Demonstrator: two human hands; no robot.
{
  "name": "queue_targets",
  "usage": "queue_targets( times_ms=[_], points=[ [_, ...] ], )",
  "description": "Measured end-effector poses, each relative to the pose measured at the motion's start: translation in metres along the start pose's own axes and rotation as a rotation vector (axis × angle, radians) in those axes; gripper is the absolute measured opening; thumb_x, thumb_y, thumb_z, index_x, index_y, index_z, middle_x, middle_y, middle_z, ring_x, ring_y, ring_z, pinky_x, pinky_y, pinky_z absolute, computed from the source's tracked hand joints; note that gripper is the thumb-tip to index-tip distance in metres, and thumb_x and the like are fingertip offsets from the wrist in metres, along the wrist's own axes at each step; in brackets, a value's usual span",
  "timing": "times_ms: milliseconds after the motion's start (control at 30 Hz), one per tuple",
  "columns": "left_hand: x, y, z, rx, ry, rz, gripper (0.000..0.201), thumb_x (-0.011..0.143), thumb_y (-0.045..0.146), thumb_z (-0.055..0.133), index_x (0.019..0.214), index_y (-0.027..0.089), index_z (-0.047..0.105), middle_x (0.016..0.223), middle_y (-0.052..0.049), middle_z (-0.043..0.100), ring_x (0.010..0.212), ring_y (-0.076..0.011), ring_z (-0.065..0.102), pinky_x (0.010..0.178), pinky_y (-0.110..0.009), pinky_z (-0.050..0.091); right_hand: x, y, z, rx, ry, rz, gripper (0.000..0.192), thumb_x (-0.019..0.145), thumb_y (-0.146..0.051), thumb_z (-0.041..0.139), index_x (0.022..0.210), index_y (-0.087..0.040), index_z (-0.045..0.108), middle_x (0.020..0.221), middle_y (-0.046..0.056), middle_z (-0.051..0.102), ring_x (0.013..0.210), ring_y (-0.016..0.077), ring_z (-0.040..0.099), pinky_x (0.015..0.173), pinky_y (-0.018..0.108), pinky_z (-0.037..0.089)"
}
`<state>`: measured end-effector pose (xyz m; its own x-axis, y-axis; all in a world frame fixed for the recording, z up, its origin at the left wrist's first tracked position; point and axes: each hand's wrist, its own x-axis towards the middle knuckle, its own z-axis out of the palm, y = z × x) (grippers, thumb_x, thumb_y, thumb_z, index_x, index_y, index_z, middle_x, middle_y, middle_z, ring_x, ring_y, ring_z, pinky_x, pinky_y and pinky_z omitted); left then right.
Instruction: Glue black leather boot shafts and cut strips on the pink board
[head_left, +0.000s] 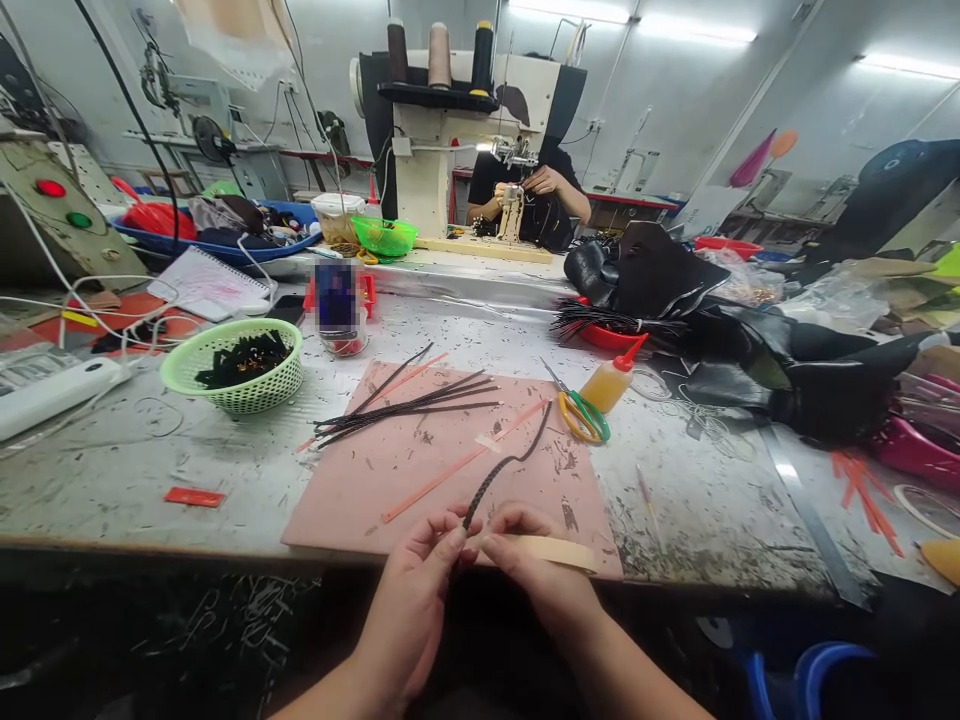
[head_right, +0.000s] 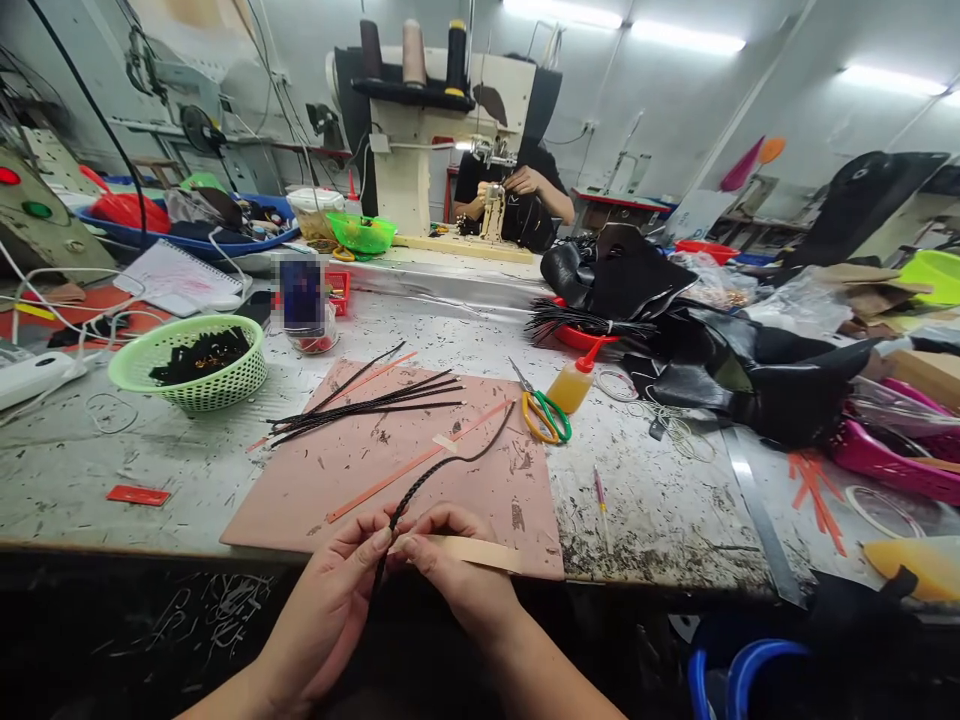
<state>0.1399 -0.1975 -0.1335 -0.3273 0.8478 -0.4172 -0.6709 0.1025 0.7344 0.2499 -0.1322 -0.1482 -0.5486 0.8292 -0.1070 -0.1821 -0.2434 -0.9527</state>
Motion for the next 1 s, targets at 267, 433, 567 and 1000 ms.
queue_targets(
  times_ms=[267,433,567,1000],
  points=[
    [-0.003,0.000,-0.002,0.025,-0.042,0.029,0.018,0.064,0.027,0.075,0.063,0.016,0.061,0.085,0.000,0.057,0.078,-0.0131,0.051,0.074,-0.022,0.043,0.004,-0.001,0.009,0.112,0.015,0.096,0.029,0.055,-0.035,0.078,0.059,-0.017,0.056,0.059,-0.001,0.062,0.054,0.0112,0.058,0.056,0.023,0.048],
    [-0.003,-0.001,-0.003,0.074,-0.046,0.051,0.017,0.065,0.029,0.074,0.062,0.017,0.061,0.089,0.000,0.058,0.079,-0.0135,0.051,0.076,-0.022,0.043,0.003,-0.004,0.010,0.079,0.021,0.111,0.029,0.055,-0.035,0.077,0.059,-0.017,0.054,0.055,-0.001,0.061,0.052,0.0115,0.057,0.055,0.023,0.047],
    [0.000,-0.004,-0.010,0.200,-0.060,0.132,0.015,0.069,0.032,0.070,0.066,0.019,0.063,0.095,-0.001,0.058,0.090,-0.0179,0.052,0.080,-0.024,0.042,0.002,-0.006,0.010,0.013,0.040,0.103,0.030,0.055,-0.035,0.075,0.057,-0.018,0.051,0.056,-0.003,0.058,0.053,0.0107,0.053,0.054,0.023,0.044],
    [0.002,0.006,-0.012,0.283,-0.177,0.136,0.016,0.071,0.034,0.069,0.070,0.019,0.063,0.063,0.003,0.053,0.064,-0.0118,0.048,0.067,-0.021,0.040,0.002,-0.007,0.000,-0.352,0.028,-0.208,0.013,0.068,-0.029,0.066,0.077,-0.019,0.064,0.072,0.001,0.055,0.067,0.0139,0.053,0.063,0.026,0.044]
  ],
)
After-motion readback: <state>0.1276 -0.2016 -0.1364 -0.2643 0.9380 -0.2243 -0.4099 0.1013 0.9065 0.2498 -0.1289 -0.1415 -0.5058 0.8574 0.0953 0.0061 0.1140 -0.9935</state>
